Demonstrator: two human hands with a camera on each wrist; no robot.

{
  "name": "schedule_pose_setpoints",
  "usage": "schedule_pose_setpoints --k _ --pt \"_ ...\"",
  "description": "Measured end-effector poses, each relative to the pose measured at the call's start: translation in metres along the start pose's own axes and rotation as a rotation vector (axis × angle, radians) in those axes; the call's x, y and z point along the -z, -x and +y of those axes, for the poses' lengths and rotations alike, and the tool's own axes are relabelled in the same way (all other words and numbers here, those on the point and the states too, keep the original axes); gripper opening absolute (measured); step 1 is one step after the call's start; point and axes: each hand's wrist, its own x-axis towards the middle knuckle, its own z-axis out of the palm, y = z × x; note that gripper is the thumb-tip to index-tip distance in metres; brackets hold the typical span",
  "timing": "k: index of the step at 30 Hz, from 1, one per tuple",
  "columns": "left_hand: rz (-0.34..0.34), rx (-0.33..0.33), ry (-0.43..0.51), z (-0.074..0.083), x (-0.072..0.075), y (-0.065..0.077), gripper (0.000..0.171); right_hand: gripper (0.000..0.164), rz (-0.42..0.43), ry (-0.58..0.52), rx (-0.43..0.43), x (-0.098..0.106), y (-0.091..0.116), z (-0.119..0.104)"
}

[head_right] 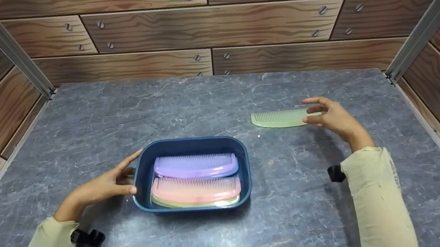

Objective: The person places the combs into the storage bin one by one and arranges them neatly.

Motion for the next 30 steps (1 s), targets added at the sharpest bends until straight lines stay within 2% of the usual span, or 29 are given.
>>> schedule_pose_setpoints --k 8,16,25,30 --pt "0.007 0.006 -0.021 0.000 -0.001 -0.001 0.101 0.072 0.027 0.071 -0.062 0.004 -0.006 0.015" --pt "0.017 0.022 -0.038 0.002 0.000 0.000 0.101 0.082 0.014 0.066 -0.122 0.007 -0.011 0.024" --pt "0.007 0.014 -0.012 0.001 0.000 0.001 0.101 0.082 -0.035 0.152 -0.183 0.008 -0.018 0.030" --pt "0.009 0.012 -0.006 0.000 0.000 0.001 0.101 0.082 -0.061 0.150 -0.209 0.010 -0.023 0.031"
